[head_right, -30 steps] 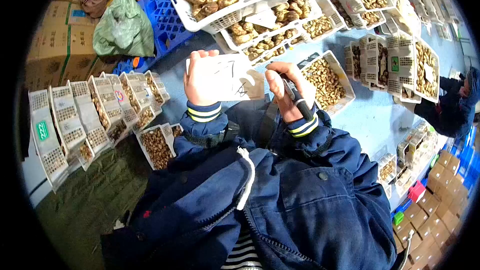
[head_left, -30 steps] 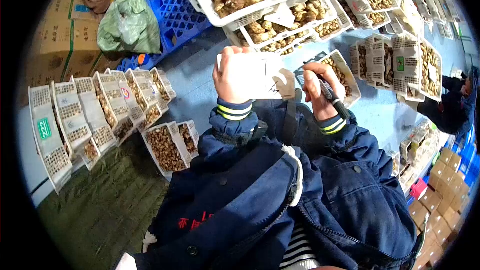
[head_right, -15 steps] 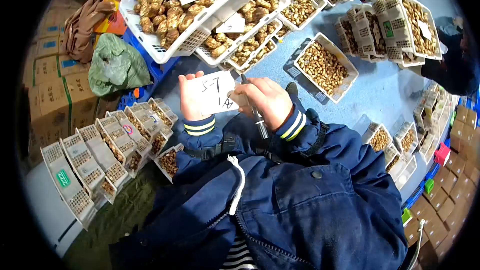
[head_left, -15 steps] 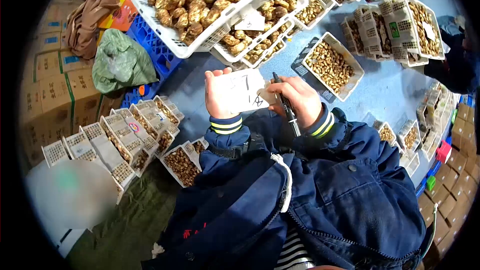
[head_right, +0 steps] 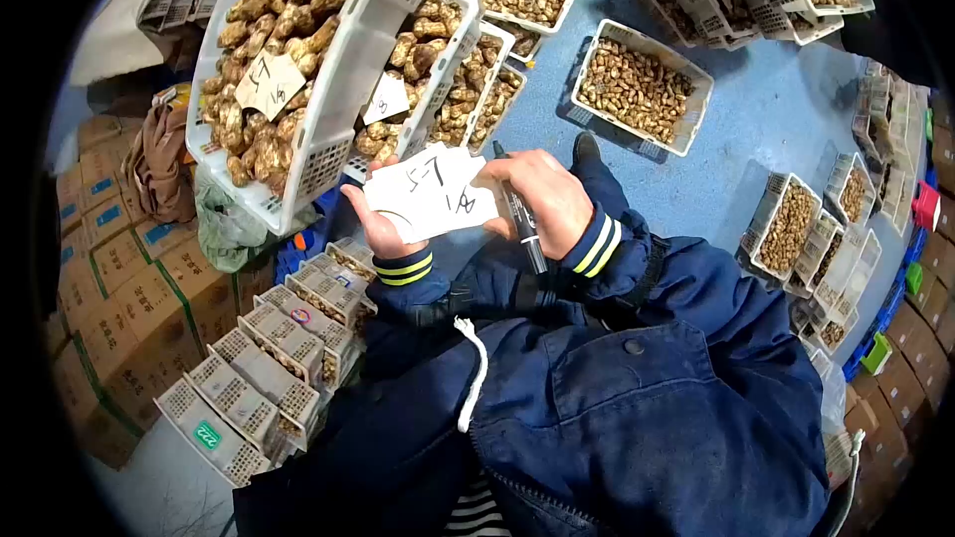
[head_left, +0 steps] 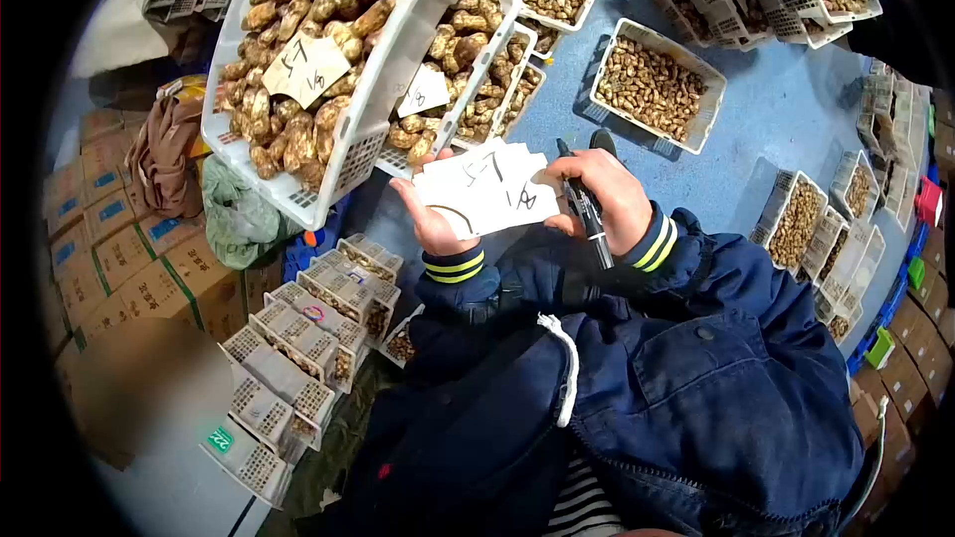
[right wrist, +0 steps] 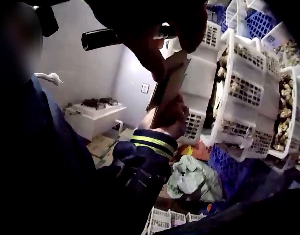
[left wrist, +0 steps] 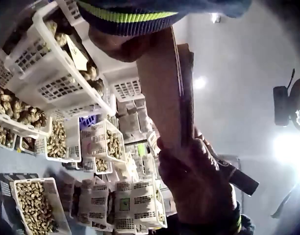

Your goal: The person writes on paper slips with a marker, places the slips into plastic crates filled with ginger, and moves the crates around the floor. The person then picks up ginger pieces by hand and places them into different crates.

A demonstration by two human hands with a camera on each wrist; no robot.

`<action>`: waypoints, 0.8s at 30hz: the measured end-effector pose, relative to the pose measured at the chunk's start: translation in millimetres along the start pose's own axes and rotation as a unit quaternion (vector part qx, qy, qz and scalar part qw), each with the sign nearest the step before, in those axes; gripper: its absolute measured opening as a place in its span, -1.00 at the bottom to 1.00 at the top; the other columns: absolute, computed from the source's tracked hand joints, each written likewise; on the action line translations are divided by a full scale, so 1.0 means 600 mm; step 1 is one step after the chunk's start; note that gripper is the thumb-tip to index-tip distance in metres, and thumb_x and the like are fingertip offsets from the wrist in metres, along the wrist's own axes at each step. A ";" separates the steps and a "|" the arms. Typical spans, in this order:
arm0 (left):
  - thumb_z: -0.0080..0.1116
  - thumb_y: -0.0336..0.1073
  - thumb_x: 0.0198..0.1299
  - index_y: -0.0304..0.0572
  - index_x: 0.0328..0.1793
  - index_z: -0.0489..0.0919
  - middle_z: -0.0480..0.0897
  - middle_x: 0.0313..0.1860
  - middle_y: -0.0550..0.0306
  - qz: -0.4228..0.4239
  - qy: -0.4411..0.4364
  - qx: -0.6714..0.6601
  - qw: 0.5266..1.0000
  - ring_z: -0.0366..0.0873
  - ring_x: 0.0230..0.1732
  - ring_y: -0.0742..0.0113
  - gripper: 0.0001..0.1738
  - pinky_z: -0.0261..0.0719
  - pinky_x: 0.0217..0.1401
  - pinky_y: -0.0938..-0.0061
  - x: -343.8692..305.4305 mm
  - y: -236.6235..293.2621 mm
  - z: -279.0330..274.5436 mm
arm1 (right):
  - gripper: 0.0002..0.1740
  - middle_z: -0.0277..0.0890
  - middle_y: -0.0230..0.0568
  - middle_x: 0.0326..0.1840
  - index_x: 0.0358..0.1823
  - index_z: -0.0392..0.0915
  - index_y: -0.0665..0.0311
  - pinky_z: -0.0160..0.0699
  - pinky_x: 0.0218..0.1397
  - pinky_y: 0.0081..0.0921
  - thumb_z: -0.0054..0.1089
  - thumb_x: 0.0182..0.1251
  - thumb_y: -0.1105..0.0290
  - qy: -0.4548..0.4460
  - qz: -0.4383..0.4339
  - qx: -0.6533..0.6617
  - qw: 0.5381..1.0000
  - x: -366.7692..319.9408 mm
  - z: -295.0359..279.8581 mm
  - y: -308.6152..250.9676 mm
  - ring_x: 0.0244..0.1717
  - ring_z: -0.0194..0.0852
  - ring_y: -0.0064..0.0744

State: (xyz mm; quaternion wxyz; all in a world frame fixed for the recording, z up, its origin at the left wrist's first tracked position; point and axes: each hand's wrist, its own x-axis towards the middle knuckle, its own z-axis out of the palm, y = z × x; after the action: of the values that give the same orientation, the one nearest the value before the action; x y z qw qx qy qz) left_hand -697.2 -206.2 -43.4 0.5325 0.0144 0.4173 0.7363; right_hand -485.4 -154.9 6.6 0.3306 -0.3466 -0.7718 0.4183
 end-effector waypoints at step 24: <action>0.05 -0.13 0.27 -0.26 0.05 0.31 0.51 -0.12 0.02 -0.032 0.061 0.274 0.959 0.50 -0.13 0.30 -0.60 0.48 -0.02 0.41 0.128 -0.188 0.239 | -0.89 0.41 -0.50 -0.49 -0.22 0.43 0.28 0.28 -0.41 -0.76 0.13 0.24 0.53 0.044 0.315 0.369 0.873 0.148 -0.197 0.243 -0.47 0.28 -0.82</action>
State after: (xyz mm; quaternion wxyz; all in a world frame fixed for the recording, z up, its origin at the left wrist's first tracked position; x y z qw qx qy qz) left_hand -576.5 -49.4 -53.8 0.5049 0.1013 0.6353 0.5755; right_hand -401.2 26.1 -50.6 0.3188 -0.4424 -0.3962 0.7387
